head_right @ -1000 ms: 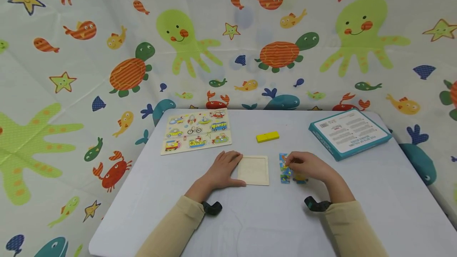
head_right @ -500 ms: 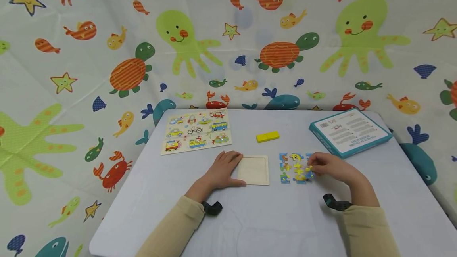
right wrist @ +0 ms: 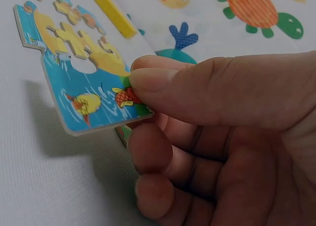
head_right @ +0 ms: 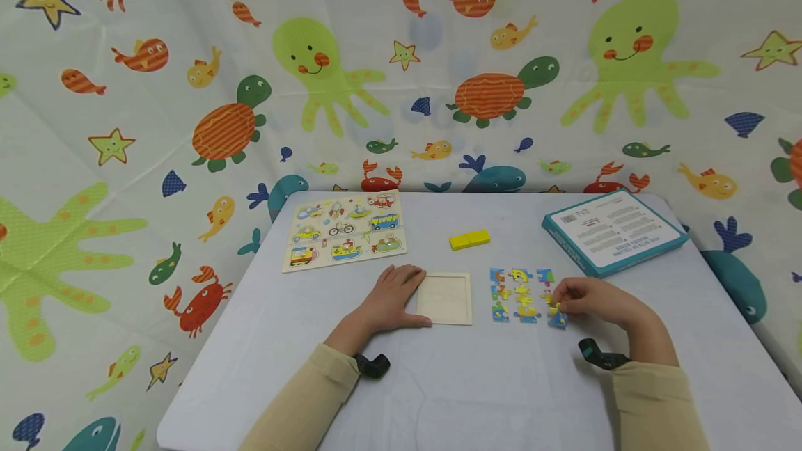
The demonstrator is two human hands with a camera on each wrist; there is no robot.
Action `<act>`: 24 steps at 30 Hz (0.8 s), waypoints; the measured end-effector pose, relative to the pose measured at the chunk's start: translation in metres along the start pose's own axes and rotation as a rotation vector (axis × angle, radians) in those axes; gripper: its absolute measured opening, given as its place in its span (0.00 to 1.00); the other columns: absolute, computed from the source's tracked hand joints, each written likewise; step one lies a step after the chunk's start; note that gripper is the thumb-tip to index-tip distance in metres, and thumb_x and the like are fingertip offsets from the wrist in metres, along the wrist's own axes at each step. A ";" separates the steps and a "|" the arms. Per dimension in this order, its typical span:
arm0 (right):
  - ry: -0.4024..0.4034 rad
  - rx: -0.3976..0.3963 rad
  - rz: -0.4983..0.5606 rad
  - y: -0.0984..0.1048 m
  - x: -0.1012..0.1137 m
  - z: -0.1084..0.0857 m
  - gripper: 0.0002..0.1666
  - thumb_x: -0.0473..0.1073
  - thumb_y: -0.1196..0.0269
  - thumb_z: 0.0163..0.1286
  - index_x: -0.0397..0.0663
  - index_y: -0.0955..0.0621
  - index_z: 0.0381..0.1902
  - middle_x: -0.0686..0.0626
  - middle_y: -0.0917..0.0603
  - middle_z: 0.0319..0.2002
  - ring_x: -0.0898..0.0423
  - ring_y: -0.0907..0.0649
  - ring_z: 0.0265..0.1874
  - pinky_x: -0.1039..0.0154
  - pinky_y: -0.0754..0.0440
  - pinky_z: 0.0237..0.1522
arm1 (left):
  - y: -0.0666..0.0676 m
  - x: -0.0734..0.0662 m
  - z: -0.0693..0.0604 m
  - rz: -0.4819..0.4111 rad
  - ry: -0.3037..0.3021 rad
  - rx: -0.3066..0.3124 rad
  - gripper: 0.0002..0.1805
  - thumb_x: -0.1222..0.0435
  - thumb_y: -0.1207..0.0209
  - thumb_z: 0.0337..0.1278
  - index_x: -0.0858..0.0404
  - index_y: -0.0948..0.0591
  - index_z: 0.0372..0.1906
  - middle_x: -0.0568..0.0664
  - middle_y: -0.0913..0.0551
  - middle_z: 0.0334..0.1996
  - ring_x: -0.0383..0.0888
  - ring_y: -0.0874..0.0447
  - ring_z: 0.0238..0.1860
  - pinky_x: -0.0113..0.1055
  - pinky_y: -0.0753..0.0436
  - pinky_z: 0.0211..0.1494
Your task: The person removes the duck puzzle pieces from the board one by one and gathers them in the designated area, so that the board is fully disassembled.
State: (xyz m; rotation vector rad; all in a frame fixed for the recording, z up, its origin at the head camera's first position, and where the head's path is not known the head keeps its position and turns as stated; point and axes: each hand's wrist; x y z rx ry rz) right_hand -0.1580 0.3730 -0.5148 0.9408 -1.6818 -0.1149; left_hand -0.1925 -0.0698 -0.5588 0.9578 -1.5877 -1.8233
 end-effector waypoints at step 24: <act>-0.042 -0.006 -0.067 -0.006 0.002 0.003 0.14 0.49 0.35 0.68 0.46 0.21 0.44 0.47 0.21 0.37 0.55 0.25 0.37 0.65 0.28 0.35 | -0.003 0.003 0.000 -0.011 -0.004 0.006 0.61 0.19 0.53 0.41 0.51 0.42 0.78 0.43 0.40 0.73 0.42 0.46 0.76 0.50 0.53 0.81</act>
Point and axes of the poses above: each hand's wrist, its own z-axis towards the middle knuckle, its own y-axis out of the back of the hand, x = y × z
